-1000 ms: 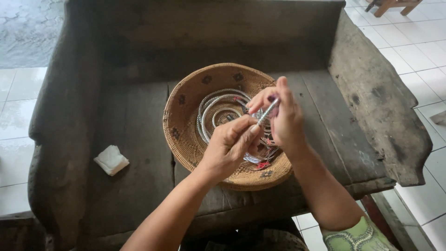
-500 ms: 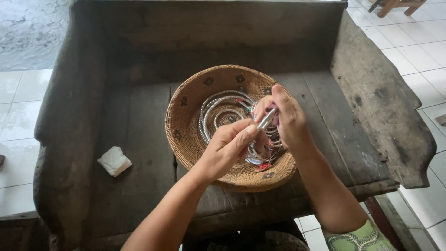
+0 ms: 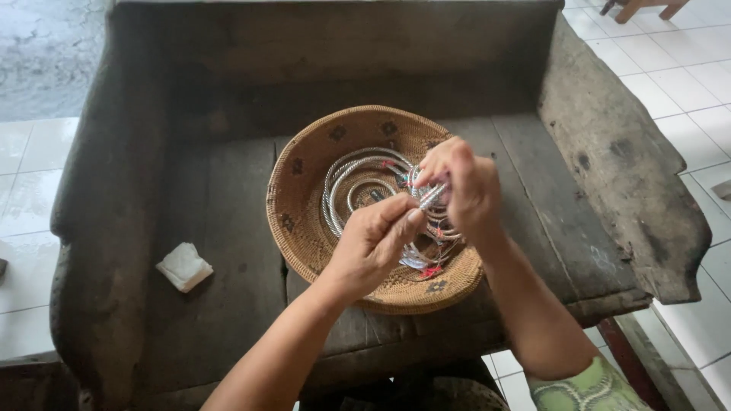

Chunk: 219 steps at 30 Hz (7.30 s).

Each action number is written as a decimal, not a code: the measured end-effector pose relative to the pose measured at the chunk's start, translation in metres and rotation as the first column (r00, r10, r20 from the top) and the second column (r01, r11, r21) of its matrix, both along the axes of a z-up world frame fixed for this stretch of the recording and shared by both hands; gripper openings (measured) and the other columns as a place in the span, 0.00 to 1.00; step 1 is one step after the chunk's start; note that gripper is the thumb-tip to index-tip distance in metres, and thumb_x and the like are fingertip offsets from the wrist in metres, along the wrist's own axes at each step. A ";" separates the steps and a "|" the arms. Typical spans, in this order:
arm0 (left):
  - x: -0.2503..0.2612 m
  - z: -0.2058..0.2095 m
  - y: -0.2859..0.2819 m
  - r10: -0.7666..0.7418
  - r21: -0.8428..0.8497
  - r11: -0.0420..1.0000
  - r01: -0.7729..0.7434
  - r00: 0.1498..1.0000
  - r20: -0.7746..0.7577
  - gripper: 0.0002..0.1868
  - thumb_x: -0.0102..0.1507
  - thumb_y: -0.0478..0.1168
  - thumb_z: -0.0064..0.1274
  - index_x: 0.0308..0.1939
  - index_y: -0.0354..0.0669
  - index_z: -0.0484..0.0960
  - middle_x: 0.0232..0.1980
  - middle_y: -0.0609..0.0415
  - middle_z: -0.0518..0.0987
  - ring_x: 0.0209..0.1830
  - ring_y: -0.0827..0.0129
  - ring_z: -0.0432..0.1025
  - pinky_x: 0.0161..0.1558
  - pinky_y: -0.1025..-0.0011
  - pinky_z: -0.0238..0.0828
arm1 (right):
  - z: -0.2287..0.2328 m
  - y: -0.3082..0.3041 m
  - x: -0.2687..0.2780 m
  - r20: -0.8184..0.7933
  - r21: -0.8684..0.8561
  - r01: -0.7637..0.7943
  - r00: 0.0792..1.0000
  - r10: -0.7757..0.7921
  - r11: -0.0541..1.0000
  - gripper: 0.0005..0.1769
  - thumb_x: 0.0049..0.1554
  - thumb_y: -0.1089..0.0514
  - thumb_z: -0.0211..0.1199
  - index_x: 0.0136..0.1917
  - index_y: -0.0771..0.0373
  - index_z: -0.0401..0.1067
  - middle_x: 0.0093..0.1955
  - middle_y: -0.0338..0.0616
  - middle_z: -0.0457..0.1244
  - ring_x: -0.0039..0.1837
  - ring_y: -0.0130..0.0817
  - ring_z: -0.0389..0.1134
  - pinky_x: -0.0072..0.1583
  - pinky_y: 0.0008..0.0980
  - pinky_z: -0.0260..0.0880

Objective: Cleaning and polishing silver bracelets one by one using a small cloth inside a workshop.

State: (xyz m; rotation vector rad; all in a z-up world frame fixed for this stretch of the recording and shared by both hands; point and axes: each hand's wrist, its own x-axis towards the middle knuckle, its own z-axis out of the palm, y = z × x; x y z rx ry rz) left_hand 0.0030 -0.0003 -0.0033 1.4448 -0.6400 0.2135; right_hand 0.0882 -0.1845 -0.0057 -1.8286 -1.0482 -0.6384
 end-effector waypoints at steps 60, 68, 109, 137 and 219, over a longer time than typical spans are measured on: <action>0.015 -0.005 0.012 -0.177 -0.528 0.838 -0.137 0.847 -0.501 0.23 0.70 0.47 0.46 0.65 0.39 0.77 0.37 0.49 0.84 0.40 0.70 0.80 0.46 0.64 0.83 | 0.002 0.023 -0.019 -0.771 0.636 0.144 0.073 0.633 0.758 0.17 0.66 0.57 0.50 0.65 0.65 0.68 0.50 0.55 0.72 0.52 0.45 0.76 0.57 0.49 0.76; 0.014 -0.001 0.016 -0.151 -0.551 0.827 -0.113 0.899 -0.411 0.25 0.63 0.33 0.56 0.65 0.30 0.76 0.48 0.40 0.83 0.47 0.62 0.80 0.52 0.58 0.82 | 0.004 0.022 -0.019 -0.834 0.550 0.248 0.207 0.511 0.797 0.12 0.61 0.58 0.62 0.58 0.64 0.74 0.48 0.47 0.73 0.46 0.34 0.75 0.51 0.38 0.78; 0.017 -0.010 0.016 -0.037 -0.514 0.826 -0.232 0.888 -0.459 0.13 0.66 0.40 0.58 0.51 0.34 0.82 0.46 0.46 0.84 0.50 0.62 0.80 0.57 0.59 0.79 | -0.005 0.020 -0.009 -0.747 0.499 0.198 0.592 0.303 0.844 0.16 0.55 0.73 0.64 0.58 0.74 0.74 0.48 0.58 0.71 0.50 0.44 0.76 0.52 0.40 0.82; 0.009 -0.013 0.005 0.242 -0.166 0.946 -0.279 0.947 -0.210 0.09 0.63 0.31 0.61 0.47 0.40 0.88 0.37 0.48 0.81 0.39 0.67 0.78 0.40 0.67 0.81 | 0.034 0.034 -0.039 -0.212 0.202 0.206 0.964 -0.163 0.958 0.08 0.66 0.66 0.59 0.57 0.72 0.73 0.56 0.61 0.70 0.56 0.42 0.73 0.57 0.35 0.75; 0.012 0.003 0.018 0.057 -0.057 0.996 -0.066 0.987 -0.152 0.09 0.64 0.28 0.56 0.48 0.29 0.85 0.38 0.38 0.83 0.36 0.59 0.79 0.35 0.69 0.81 | 0.026 0.026 -0.028 0.067 -0.097 0.089 0.994 -0.083 0.991 0.22 0.68 0.63 0.42 0.62 0.63 0.77 0.65 0.58 0.67 0.48 0.45 0.74 0.49 0.39 0.77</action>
